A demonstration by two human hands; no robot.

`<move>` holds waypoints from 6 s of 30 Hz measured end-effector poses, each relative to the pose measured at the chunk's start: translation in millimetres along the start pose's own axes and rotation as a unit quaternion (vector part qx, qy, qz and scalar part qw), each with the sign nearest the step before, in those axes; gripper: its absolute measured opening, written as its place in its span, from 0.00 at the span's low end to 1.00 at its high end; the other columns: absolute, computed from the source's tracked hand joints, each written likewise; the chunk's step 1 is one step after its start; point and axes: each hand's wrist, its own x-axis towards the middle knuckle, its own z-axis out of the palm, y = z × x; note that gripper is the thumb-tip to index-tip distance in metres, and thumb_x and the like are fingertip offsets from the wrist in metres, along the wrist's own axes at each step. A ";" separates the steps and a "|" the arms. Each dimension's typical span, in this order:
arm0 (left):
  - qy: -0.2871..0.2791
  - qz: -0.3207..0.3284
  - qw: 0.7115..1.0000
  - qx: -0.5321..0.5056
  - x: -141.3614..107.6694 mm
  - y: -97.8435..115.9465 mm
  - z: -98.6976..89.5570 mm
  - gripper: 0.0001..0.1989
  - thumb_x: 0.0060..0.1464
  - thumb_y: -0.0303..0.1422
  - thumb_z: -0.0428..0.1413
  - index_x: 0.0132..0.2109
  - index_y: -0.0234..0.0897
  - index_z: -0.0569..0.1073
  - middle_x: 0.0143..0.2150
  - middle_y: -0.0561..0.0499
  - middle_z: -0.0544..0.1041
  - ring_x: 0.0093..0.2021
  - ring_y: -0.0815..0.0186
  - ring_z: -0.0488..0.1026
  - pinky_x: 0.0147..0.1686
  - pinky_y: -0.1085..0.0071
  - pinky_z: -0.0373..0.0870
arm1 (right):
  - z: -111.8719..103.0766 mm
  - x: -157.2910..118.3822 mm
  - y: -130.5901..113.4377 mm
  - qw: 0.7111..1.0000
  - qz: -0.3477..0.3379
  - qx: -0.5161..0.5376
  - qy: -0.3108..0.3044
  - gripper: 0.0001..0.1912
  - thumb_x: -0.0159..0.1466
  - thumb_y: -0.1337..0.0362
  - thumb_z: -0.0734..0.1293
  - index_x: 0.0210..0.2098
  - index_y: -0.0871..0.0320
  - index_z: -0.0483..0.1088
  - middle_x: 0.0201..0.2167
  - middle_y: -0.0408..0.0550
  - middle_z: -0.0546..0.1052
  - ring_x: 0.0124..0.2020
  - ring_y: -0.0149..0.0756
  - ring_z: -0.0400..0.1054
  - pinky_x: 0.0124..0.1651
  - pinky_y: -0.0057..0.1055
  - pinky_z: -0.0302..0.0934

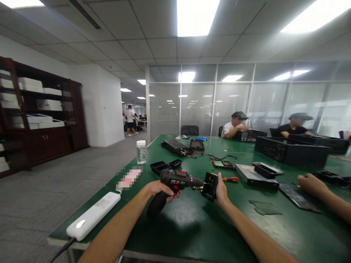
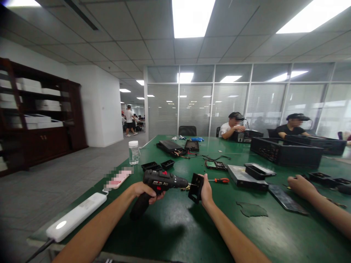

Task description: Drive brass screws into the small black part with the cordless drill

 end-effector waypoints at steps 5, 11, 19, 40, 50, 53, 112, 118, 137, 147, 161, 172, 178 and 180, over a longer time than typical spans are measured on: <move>0.001 -0.001 1.000 0.005 -0.1 1.1 0.7 0.19 0.37 0.28 0.54 0.41 0.28 0.65 0.30 0.48 0.66 0.20 0.73 0.62 0.22 0.73 0.60 | -0.3 -0.1 -0.2 1.000 -0.005 -0.008 0.000 0.26 0.48 0.44 0.56 0.35 0.57 0.67 0.26 0.43 0.71 0.26 0.35 0.65 0.29 0.32 0.59; 0.007 0.004 1.000 0.008 -0.1 1.1 1.1 0.19 0.36 0.28 0.55 0.41 0.28 0.65 0.30 0.48 0.66 0.20 0.73 0.62 0.22 0.73 0.60 | 0.7 -0.9 -1.6 1.000 0.000 -0.001 0.002 0.27 0.47 0.43 0.57 0.35 0.57 0.67 0.25 0.43 0.71 0.25 0.35 0.65 0.28 0.32 0.59; 0.005 -0.012 1.000 -0.005 -0.7 1.1 0.8 0.19 0.36 0.28 0.55 0.41 0.28 0.65 0.31 0.48 0.66 0.21 0.73 0.62 0.22 0.74 0.59 | -1.6 4.4 4.3 1.000 -0.003 0.002 0.000 0.26 0.48 0.44 0.57 0.35 0.57 0.67 0.25 0.43 0.71 0.25 0.35 0.65 0.28 0.32 0.59; -0.004 0.003 1.000 0.007 0.3 1.2 0.7 0.19 0.37 0.28 0.54 0.41 0.28 0.65 0.30 0.48 0.66 0.20 0.73 0.62 0.22 0.73 0.60 | -0.6 1.2 1.0 1.000 0.002 -0.008 -0.001 0.27 0.47 0.44 0.57 0.35 0.57 0.67 0.25 0.43 0.71 0.25 0.35 0.65 0.28 0.32 0.59; -0.003 -0.001 1.000 0.011 0.6 -0.2 -1.2 0.19 0.37 0.29 0.55 0.40 0.28 0.65 0.30 0.49 0.66 0.20 0.74 0.62 0.22 0.73 0.60 | -2.8 5.0 4.9 1.000 -0.022 -0.014 -0.004 0.26 0.48 0.44 0.57 0.35 0.57 0.67 0.26 0.42 0.71 0.27 0.35 0.65 0.30 0.31 0.59; 0.001 -0.003 1.000 0.018 0.3 0.9 -0.1 0.19 0.36 0.29 0.55 0.40 0.29 0.65 0.30 0.49 0.66 0.20 0.73 0.62 0.22 0.73 0.61 | -1.4 3.6 3.3 1.000 -0.023 -0.010 0.005 0.27 0.47 0.43 0.57 0.34 0.57 0.67 0.26 0.42 0.71 0.26 0.35 0.65 0.29 0.31 0.59; 0.009 0.005 0.999 0.032 -1.0 2.6 3.2 0.20 0.37 0.30 0.56 0.41 0.28 0.65 0.29 0.49 0.66 0.20 0.73 0.63 0.22 0.74 0.60 | 0.6 1.2 1.2 1.000 -0.005 0.019 -0.003 0.27 0.47 0.43 0.57 0.35 0.57 0.66 0.23 0.41 0.70 0.25 0.34 0.64 0.27 0.30 0.58; 0.009 0.007 1.000 0.020 -1.1 2.3 3.7 0.19 0.37 0.29 0.55 0.40 0.28 0.65 0.30 0.48 0.66 0.20 0.73 0.63 0.22 0.73 0.60 | 0.6 0.2 -0.8 1.000 -0.017 0.007 0.001 0.26 0.47 0.43 0.57 0.34 0.57 0.67 0.23 0.42 0.70 0.25 0.34 0.64 0.27 0.30 0.58; 0.007 -0.004 1.000 0.006 -0.6 -0.2 0.4 0.19 0.37 0.28 0.55 0.41 0.28 0.65 0.30 0.49 0.65 0.21 0.73 0.63 0.22 0.73 0.60 | 0.0 -0.4 0.5 1.000 -0.003 0.009 -0.005 0.26 0.48 0.44 0.56 0.37 0.56 0.66 0.24 0.42 0.70 0.25 0.35 0.64 0.28 0.32 0.59; 0.011 -0.001 1.000 0.013 -1.3 2.3 3.4 0.19 0.36 0.28 0.55 0.40 0.28 0.65 0.29 0.49 0.66 0.20 0.73 0.62 0.22 0.74 0.60 | 1.6 -2.1 -2.1 1.000 -0.004 0.007 -0.003 0.27 0.48 0.43 0.57 0.37 0.57 0.66 0.23 0.42 0.70 0.24 0.34 0.64 0.27 0.31 0.59; 0.008 0.001 1.000 0.016 -0.6 0.2 0.7 0.19 0.37 0.28 0.55 0.41 0.28 0.65 0.30 0.48 0.66 0.21 0.73 0.63 0.23 0.73 0.61 | 1.0 -0.8 -0.8 1.000 -0.011 0.001 0.005 0.27 0.47 0.43 0.57 0.35 0.57 0.67 0.24 0.42 0.70 0.25 0.35 0.64 0.28 0.31 0.59; 0.011 0.001 1.000 0.018 -1.1 2.3 2.6 0.19 0.37 0.28 0.55 0.40 0.28 0.65 0.30 0.48 0.66 0.21 0.73 0.63 0.22 0.73 0.61 | 0.2 0.5 0.7 1.000 -0.018 -0.008 0.018 0.27 0.47 0.43 0.57 0.35 0.58 0.67 0.25 0.42 0.70 0.26 0.34 0.64 0.29 0.30 0.58; 0.009 -0.005 1.000 0.010 -1.1 2.1 2.3 0.19 0.37 0.28 0.55 0.41 0.28 0.65 0.30 0.48 0.66 0.20 0.73 0.63 0.22 0.73 0.60 | 1.1 -1.5 -0.2 1.000 -0.016 -0.003 0.006 0.27 0.47 0.43 0.57 0.35 0.57 0.67 0.25 0.42 0.70 0.25 0.34 0.64 0.29 0.31 0.58; 0.012 -0.005 1.000 0.010 -1.6 2.6 2.8 0.19 0.37 0.28 0.55 0.40 0.28 0.65 0.30 0.48 0.66 0.21 0.73 0.63 0.23 0.73 0.60 | 1.9 -2.7 -1.4 1.000 -0.020 -0.004 0.010 0.26 0.47 0.43 0.57 0.34 0.57 0.67 0.25 0.42 0.71 0.26 0.34 0.64 0.29 0.30 0.58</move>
